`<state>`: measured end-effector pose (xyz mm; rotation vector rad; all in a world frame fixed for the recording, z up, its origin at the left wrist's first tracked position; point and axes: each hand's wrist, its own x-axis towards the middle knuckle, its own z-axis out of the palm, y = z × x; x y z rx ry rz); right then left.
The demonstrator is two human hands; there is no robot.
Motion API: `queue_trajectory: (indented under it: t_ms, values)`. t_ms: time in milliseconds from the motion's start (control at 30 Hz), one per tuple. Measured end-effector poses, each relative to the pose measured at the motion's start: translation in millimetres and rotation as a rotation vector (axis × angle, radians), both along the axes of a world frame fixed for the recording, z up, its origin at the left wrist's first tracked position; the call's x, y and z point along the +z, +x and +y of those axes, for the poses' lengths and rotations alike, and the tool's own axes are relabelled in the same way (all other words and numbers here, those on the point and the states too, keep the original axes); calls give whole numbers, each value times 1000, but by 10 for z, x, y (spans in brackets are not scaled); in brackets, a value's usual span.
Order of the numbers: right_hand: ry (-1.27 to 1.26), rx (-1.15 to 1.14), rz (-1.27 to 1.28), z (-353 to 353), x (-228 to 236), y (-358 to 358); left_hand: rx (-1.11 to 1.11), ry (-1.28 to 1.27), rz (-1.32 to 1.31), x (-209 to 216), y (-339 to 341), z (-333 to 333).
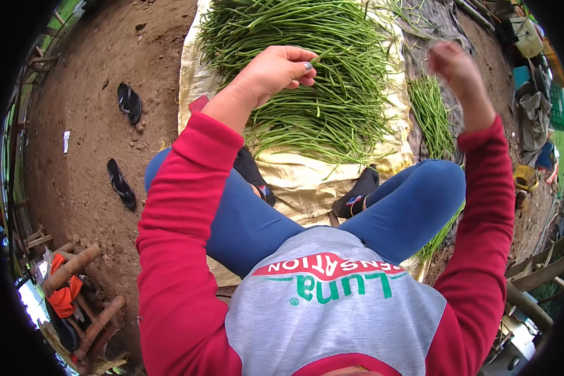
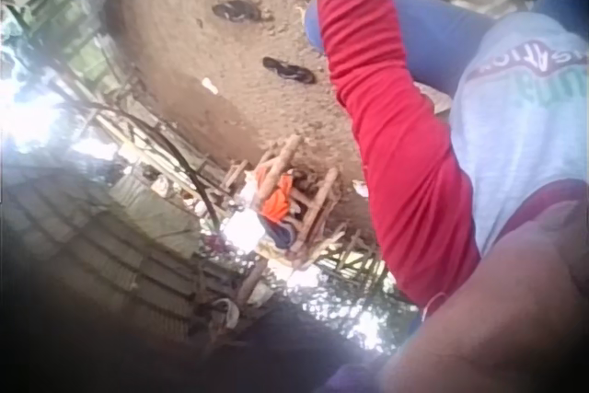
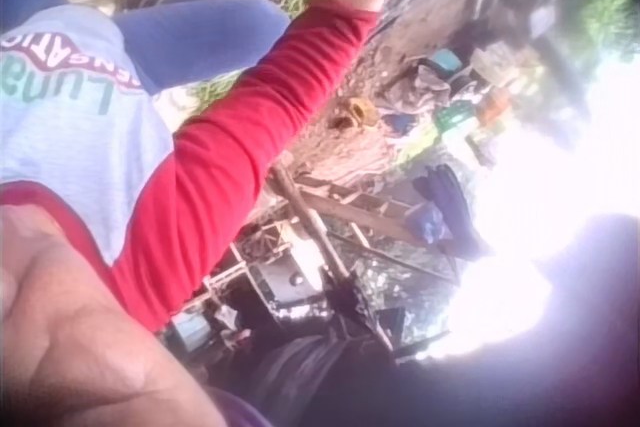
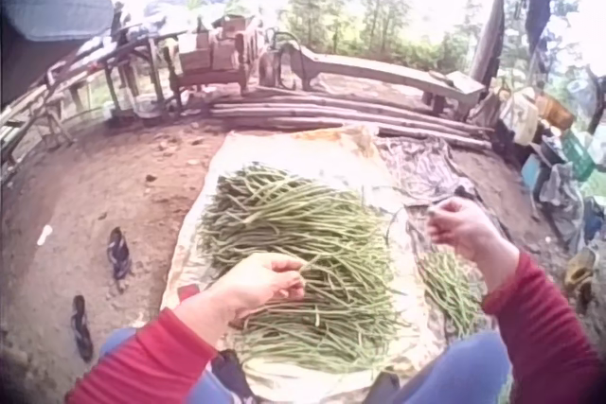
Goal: The person sits on the ground and sorts long green vegetables by hand. They pick up bunches from a large pile on a tarp, align them, and place them into smaller, organized piles on the same tarp.
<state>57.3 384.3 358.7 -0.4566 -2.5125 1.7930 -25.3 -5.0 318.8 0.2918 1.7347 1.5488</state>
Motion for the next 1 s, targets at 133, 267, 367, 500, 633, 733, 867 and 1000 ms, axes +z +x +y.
queue_trajectory:
  t_ms: [133,267,367,500,633,733,867,1000]
  values:
    - [172,-248,394,225,188,-291,90,132,-45,55,23,183]
    - [126,242,36,-1185,-258,-36,220,405,-269,-13,30,261]
    - [-30,438,-36,-1618,-727,238,249,602,-383,-96,35,374]
    - [-359,206,-222,-1279,-920,359,367,357,-313,-214,132,472]
    - [92,11,-255,-121,-1768,538,254,168,-185,-206,105,388]
    - [388,-170,-376,527,-2060,777,196,104,-157,-138,84,329]
    - [905,-272,-325,1466,-2409,1188,122,70,-145,-92,94,330]
    - [1514,-203,-34,842,-2245,858,166,31,-95,-231,42,230]
